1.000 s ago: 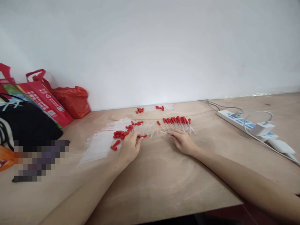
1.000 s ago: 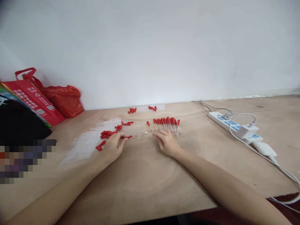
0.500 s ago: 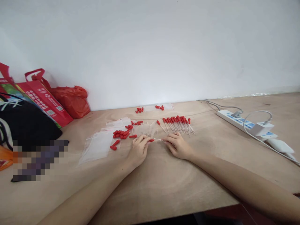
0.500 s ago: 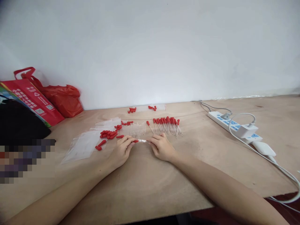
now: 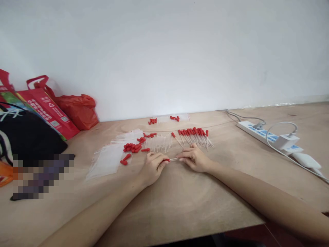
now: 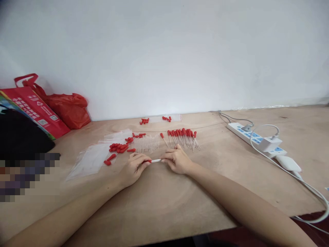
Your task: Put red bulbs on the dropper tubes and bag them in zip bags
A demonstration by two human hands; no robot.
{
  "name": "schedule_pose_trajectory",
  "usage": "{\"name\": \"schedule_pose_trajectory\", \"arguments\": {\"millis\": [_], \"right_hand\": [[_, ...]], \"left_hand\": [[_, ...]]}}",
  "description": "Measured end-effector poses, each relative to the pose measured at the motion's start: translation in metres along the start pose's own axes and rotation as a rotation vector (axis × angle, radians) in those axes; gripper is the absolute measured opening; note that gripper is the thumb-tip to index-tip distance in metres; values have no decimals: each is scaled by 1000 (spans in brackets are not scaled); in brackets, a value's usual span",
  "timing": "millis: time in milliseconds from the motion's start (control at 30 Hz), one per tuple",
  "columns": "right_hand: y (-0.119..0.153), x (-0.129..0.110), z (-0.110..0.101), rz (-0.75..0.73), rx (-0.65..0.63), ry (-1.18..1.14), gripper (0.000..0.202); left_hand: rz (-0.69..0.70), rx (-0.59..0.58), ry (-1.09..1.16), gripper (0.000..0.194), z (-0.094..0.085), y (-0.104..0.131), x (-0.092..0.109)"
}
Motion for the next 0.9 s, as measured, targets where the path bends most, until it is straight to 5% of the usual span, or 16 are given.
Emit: {"name": "schedule_pose_trajectory", "arguments": {"millis": [267, 900], "right_hand": [[0, -10, -6, 11, 48, 273, 22], [-10, -16, 10, 81, -66, 112, 29]], "left_hand": [[15, -7, -86, 18, 5, 1, -1], [131, -48, -226, 19, 5, 0, 8]]}}
Point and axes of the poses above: each hand's wrist, its own y-axis away from the middle knuckle, its own z-axis out of the palm, x = y × z, the point moved 4 cm from there along -y, towards the middle knuckle, and after that the axes turned 14 degrees about -x, right-handed, at the moved point
